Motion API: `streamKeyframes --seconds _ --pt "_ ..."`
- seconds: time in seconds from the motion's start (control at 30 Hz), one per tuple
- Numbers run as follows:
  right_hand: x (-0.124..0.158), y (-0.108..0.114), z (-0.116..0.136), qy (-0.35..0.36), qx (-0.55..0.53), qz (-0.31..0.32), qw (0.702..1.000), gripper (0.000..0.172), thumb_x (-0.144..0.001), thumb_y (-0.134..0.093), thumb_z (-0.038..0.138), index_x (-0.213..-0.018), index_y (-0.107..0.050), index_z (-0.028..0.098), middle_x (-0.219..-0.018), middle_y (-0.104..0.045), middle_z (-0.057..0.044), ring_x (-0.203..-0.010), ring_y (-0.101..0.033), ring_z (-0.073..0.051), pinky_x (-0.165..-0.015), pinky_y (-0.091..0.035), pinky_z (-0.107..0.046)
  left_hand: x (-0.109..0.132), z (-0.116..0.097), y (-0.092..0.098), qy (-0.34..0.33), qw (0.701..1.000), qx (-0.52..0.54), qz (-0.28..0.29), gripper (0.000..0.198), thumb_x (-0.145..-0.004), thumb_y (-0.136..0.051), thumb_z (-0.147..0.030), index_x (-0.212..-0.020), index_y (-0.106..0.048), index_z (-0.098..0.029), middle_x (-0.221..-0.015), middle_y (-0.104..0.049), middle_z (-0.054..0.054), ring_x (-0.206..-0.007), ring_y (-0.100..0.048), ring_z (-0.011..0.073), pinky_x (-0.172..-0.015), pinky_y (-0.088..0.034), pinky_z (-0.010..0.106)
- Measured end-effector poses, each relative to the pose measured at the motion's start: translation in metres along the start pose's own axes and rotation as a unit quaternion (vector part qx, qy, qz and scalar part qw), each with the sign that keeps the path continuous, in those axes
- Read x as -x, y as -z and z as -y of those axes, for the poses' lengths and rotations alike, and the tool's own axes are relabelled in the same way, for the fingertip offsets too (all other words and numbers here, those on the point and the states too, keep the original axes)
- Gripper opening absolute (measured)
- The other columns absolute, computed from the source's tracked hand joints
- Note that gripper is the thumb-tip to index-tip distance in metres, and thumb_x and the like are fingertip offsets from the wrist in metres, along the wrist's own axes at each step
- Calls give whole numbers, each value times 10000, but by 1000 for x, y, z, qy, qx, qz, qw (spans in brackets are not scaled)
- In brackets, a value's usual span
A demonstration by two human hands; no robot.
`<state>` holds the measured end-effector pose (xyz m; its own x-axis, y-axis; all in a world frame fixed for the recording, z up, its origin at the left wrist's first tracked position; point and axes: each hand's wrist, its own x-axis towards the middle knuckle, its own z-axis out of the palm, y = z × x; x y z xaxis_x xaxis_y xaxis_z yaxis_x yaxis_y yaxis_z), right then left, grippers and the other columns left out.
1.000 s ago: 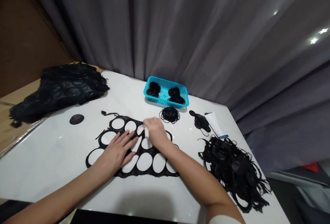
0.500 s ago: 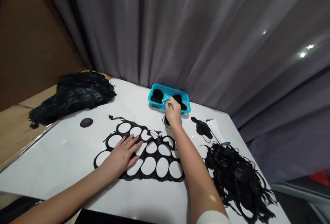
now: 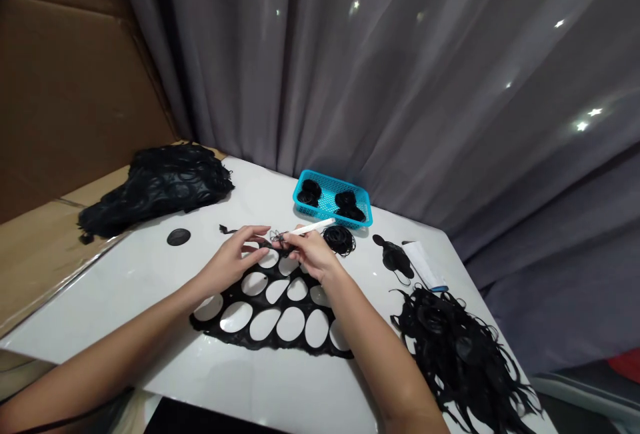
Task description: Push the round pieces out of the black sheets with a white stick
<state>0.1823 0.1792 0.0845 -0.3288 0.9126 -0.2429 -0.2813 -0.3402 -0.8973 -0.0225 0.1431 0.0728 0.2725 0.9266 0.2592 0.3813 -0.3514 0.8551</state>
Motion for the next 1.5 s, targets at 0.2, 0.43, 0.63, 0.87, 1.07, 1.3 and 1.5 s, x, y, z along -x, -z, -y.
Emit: streamKeyframes --seconds 0.2,0.43,0.63,0.87,1.07,1.3,1.5 --pt "21 -16 -12 -59 -53 66 995 373 -672 -913 284 -715 -561 169 -791 -704 -43 -740 -696 -124 -557 -546 -156 -9 -3 8 17 996 87 27 286 -905 -614 -464 -906 -683 -186 -962 -698 60 -898 -678 206 -794 -547 336" --pt "37 -12 -21 -92 -148 111 978 292 -751 -846 267 -817 -569 204 -935 -732 -50 -725 -601 -103 -596 -503 -190 -12 9 9 44 993 103 44 359 -898 -600 -533 -882 -603 -175 -743 -690 20 -693 -665 170 -662 -543 297" --pt "16 1 -16 27 -130 -28 991 341 -690 -851 274 -741 -518 221 -1057 -745 -51 -652 -514 -92 -523 -397 -199 3 18 14 38 999 -26 5 348 -989 -456 -474 -1109 -606 -183 -858 -696 52 -825 -686 224 -766 -553 371" --pt "-9 0 -55 110 262 -15 959 177 -770 -711 289 -700 -567 215 -874 -742 -23 -793 -627 -170 -734 -460 -291 64 44 -12 -33 978 -197 54 392 -943 -544 -363 -1274 -657 -187 -1425 -599 139 -1371 -493 362 -1151 -348 569" --pt "0 -5 -73 121 378 10 918 100 -824 -638 278 -748 -606 221 -903 -740 -6 -837 -643 -183 -782 -468 -309 78 65 -23 -120 909 -397 50 459 -1022 -467 -368 -1440 -540 -190 -1498 -544 123 -1432 -449 315 -1173 -344 530" --pt "1 -5 -72 174 419 15 891 135 -860 -624 230 -737 -569 219 -856 -702 -7 -809 -633 -177 -781 -470 -304 76 64 -22 -125 914 -385 39 459 -1011 -491 -357 -1442 -541 -207 -1486 -558 119 -1434 -448 312 -1175 -341 521" --pt "-1 -2 -77 336 610 96 711 144 -955 -487 162 -849 -568 216 -904 -654 -81 -872 -554 -232 -798 -442 -350 76 65 -24 -110 905 -408 53 468 -981 -527 -345 -1425 -564 -203 -1506 -540 101 -1437 -424 371 -1148 -362 563"
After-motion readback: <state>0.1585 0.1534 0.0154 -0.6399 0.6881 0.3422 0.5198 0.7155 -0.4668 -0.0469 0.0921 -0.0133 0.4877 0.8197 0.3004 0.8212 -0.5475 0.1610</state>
